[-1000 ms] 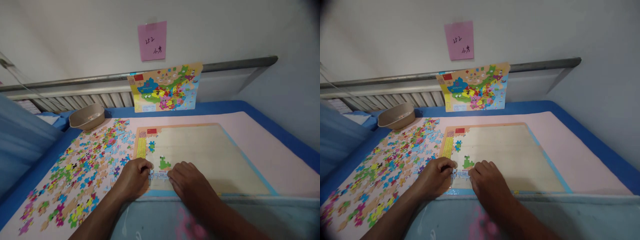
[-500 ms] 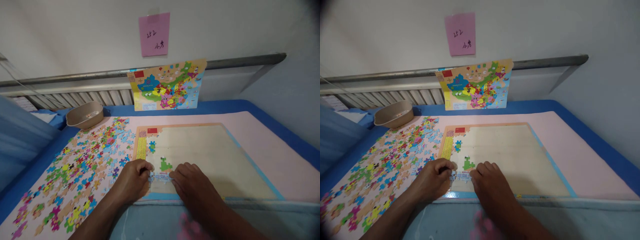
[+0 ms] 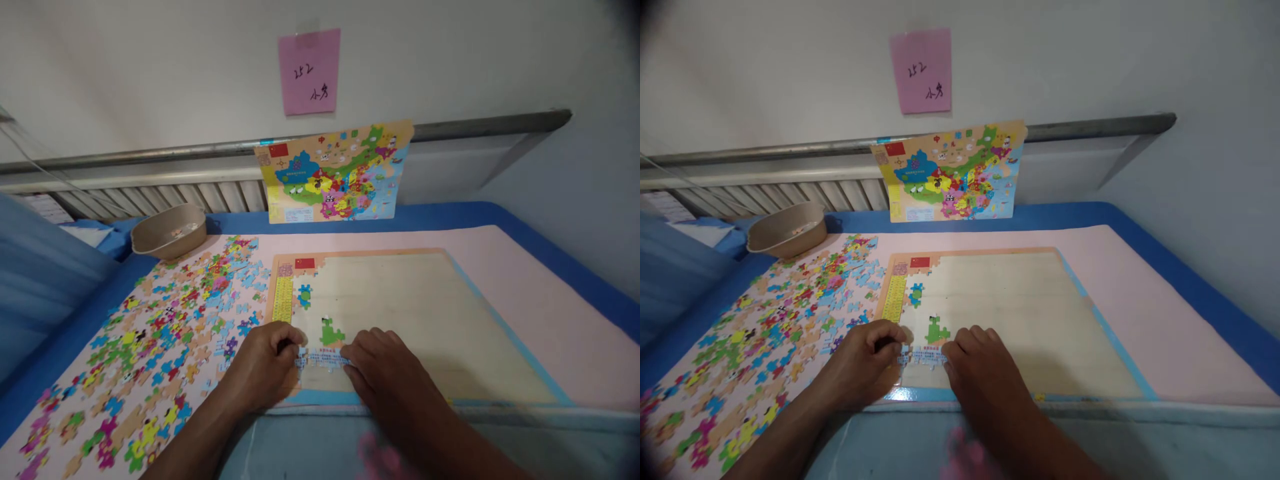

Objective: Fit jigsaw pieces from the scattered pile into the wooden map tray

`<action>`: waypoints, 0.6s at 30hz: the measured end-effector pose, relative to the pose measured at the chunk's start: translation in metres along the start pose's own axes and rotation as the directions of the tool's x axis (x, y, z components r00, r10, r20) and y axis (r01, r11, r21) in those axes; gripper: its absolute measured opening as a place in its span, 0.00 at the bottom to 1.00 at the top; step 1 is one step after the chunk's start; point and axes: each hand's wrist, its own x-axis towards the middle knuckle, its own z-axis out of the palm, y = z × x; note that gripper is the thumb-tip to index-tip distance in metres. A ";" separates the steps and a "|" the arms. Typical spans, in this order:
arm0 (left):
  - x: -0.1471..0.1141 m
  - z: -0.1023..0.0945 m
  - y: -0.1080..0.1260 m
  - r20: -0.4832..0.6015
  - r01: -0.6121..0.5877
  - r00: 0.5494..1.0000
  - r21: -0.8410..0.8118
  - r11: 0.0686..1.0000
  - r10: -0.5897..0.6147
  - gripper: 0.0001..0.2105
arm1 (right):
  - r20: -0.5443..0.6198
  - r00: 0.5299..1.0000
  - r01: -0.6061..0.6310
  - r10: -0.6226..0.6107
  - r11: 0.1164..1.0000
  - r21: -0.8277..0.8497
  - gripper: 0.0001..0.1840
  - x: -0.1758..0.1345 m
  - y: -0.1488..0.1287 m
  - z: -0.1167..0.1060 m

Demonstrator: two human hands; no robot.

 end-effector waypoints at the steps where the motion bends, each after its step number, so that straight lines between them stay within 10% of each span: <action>1: 0.000 0.000 0.000 -0.001 -0.001 1.000 -0.006 1.000 0.001 0.11 | 0.008 1.000 -0.001 0.001 1.000 0.002 0.09 0.000 0.000 0.000; 18: -0.006 -0.023 -0.015 0.019 0.078 0.997 -0.017 0.997 -0.078 0.12 | 0.007 0.990 0.139 -0.139 0.990 -0.032 0.13 0.005 -0.004 0.006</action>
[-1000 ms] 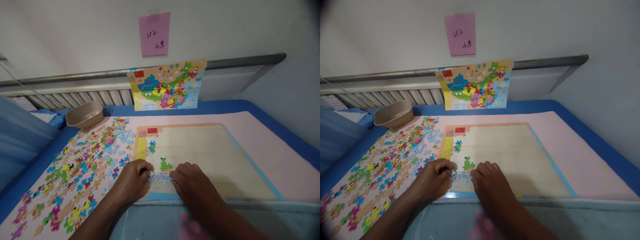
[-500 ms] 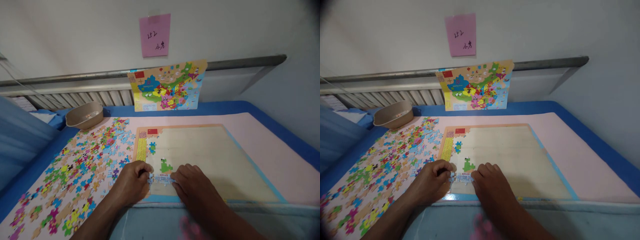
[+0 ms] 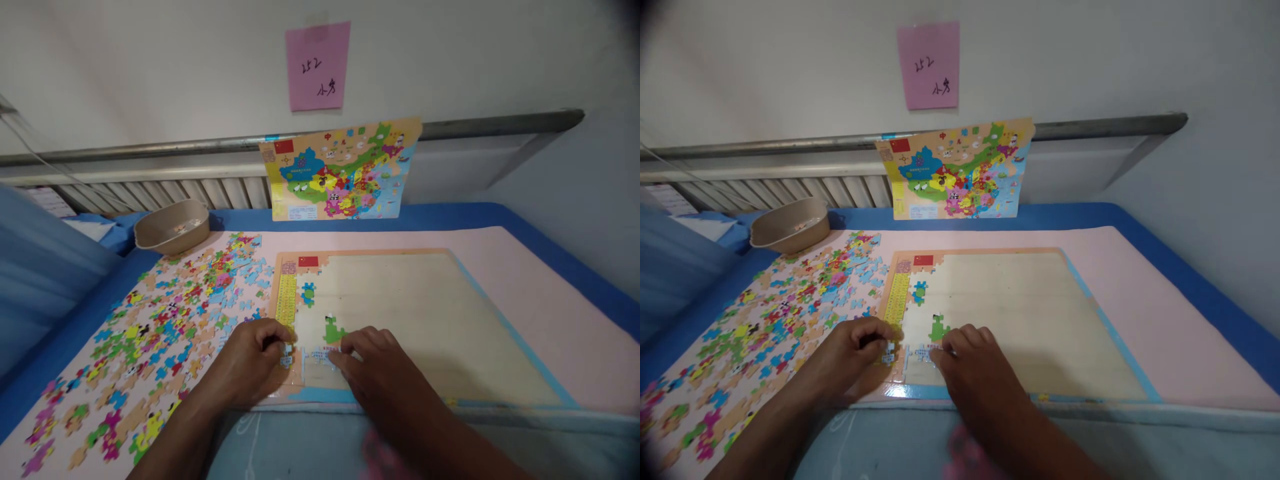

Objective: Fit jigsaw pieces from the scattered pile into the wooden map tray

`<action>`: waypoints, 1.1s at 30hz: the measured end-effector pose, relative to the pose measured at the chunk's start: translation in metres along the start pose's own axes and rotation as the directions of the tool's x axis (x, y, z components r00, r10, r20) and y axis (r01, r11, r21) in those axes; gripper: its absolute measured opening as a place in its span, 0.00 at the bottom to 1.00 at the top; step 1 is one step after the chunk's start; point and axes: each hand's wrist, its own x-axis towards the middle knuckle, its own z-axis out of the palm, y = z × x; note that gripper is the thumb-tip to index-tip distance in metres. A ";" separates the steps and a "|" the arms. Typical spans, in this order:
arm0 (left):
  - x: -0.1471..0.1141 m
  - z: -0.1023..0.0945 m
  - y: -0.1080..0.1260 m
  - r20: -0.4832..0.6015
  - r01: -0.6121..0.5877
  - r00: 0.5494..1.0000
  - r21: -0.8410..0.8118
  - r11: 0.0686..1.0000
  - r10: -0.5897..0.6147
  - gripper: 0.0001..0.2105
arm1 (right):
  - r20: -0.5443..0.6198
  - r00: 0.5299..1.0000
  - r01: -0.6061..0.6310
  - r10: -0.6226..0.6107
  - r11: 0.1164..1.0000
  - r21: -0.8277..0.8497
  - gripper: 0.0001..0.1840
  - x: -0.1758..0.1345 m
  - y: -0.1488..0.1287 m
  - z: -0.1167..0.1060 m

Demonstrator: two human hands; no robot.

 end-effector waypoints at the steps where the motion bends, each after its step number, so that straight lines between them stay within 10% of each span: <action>1: -0.001 -0.002 0.000 0.025 -0.003 1.000 0.010 1.000 0.003 0.12 | -0.007 1.000 0.014 -0.014 1.000 -0.010 0.14 0.000 0.000 0.000; 14: -0.002 -0.003 -0.005 -0.018 -0.156 0.987 0.198 0.968 0.162 0.10 | 0.089 0.995 0.035 -0.034 0.999 -0.012 0.16 -0.001 0.001 -0.004; 21: 0.000 0.024 0.010 0.018 -0.416 0.895 0.390 0.821 0.445 0.09 | 0.077 0.996 0.055 -0.051 0.997 -0.046 0.14 0.000 0.004 -0.002; 33: 0.005 0.037 0.024 0.070 -0.321 0.939 0.528 0.786 0.336 0.09 | 0.027 0.996 0.081 -0.080 0.994 -0.073 0.14 0.000 0.004 0.002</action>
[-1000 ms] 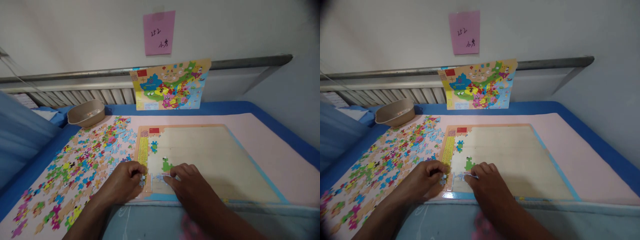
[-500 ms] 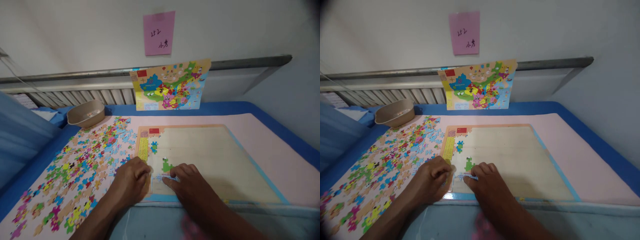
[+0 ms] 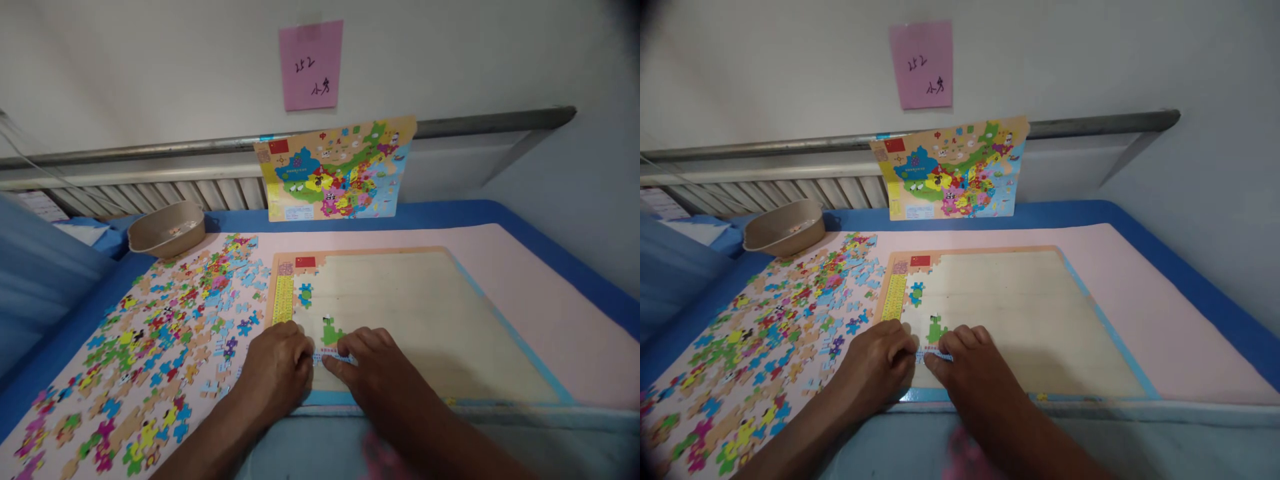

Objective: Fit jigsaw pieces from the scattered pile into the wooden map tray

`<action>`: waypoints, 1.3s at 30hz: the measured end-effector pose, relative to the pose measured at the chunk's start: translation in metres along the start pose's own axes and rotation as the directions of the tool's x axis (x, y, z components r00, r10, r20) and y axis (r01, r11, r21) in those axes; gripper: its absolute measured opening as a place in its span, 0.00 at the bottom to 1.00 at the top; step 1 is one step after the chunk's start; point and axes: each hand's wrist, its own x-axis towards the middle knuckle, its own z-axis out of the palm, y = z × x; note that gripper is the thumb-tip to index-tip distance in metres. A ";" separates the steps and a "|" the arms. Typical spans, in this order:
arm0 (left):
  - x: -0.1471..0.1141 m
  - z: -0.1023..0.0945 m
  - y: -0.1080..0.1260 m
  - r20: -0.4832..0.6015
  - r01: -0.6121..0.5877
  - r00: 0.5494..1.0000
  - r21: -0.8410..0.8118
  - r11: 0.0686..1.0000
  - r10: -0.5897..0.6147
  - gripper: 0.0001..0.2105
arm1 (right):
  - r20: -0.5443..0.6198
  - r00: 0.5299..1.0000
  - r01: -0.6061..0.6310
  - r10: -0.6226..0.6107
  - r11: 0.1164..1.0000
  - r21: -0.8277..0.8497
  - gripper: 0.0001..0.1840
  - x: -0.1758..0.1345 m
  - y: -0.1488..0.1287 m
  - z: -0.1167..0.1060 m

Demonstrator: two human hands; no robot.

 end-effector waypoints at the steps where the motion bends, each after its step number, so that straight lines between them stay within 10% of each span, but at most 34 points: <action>1: 0.000 0.001 0.000 -0.002 -0.001 1.000 -0.003 1.000 0.001 0.09 | -0.008 1.000 0.005 -0.005 1.000 0.000 0.13 0.000 0.000 0.000; 16: -0.001 0.004 -0.002 -0.025 -0.065 0.997 0.093 0.994 0.068 0.08 | -0.022 0.999 0.025 -0.025 1.000 -0.003 0.10 -0.001 -0.001 0.000; 30: -0.005 -0.007 -0.013 -0.035 0.042 0.998 -0.284 0.958 -0.054 0.10 | -0.032 0.999 0.018 -0.018 1.000 -0.009 0.14 -0.002 -0.001 0.003; 39: -0.009 -0.018 -0.017 -0.028 0.094 0.995 -0.187 0.978 -0.101 0.09 | 0.031 0.999 -0.022 0.022 1.000 0.009 0.14 0.001 -0.002 -0.001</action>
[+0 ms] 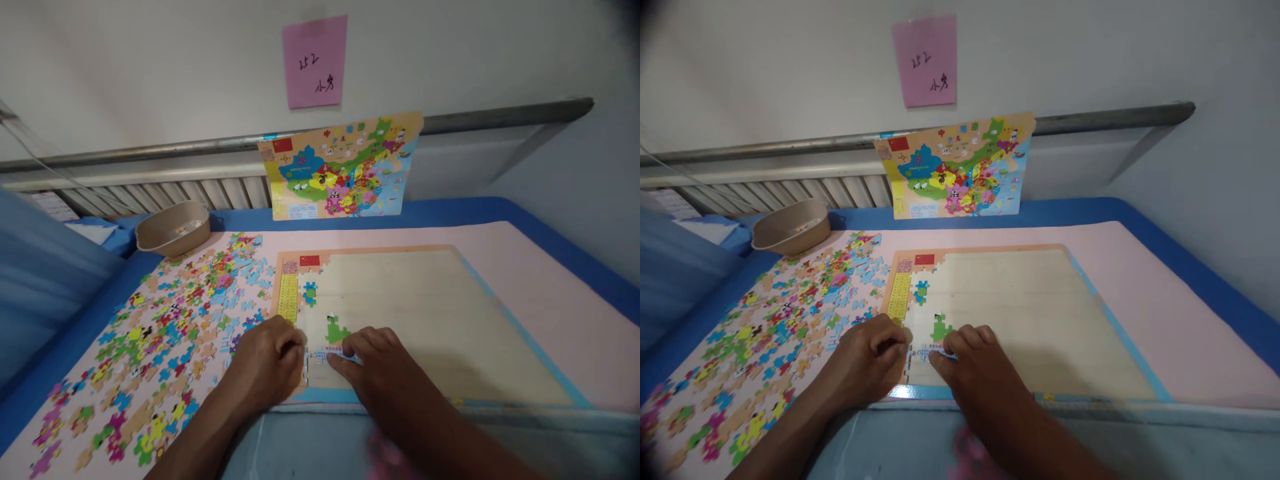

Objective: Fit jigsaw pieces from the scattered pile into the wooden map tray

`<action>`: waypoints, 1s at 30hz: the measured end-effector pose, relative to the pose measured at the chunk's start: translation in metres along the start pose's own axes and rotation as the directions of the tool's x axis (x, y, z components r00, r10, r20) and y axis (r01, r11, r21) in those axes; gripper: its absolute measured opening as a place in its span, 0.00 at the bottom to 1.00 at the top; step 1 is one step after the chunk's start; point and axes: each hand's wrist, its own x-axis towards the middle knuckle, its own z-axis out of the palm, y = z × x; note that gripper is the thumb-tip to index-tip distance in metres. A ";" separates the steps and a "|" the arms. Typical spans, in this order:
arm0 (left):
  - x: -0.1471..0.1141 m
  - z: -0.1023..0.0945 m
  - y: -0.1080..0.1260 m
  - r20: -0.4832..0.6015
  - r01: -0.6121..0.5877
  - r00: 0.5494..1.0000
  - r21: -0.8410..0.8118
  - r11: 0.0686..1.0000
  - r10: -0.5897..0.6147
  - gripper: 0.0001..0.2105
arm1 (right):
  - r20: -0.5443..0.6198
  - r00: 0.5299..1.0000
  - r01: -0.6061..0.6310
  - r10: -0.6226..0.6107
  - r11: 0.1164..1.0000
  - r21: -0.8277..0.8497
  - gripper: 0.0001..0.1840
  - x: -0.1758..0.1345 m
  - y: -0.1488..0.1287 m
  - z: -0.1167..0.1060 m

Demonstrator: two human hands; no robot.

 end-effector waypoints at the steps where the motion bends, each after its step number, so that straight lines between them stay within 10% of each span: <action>1: -0.001 0.002 0.001 0.004 -0.011 1.000 0.004 1.000 0.011 0.08 | -0.010 1.000 0.002 -0.002 1.000 0.002 0.14 0.000 0.000 0.001; 10: -0.002 0.012 0.008 0.064 -0.046 0.997 0.127 0.991 0.038 0.06 | -0.012 1.000 0.016 -0.016 1.000 0.005 0.12 -0.003 0.001 0.003; 17: -0.002 -0.020 -0.013 -0.001 0.064 0.998 -0.026 0.998 -0.064 0.11 | -0.044 0.999 0.026 -0.024 0.999 0.035 0.16 -0.003 0.003 0.003; 30: -0.011 -0.030 -0.010 0.211 0.059 0.974 0.130 0.990 -0.085 0.05 | -0.118 0.992 0.054 -0.045 0.996 0.073 0.14 -0.004 0.005 0.004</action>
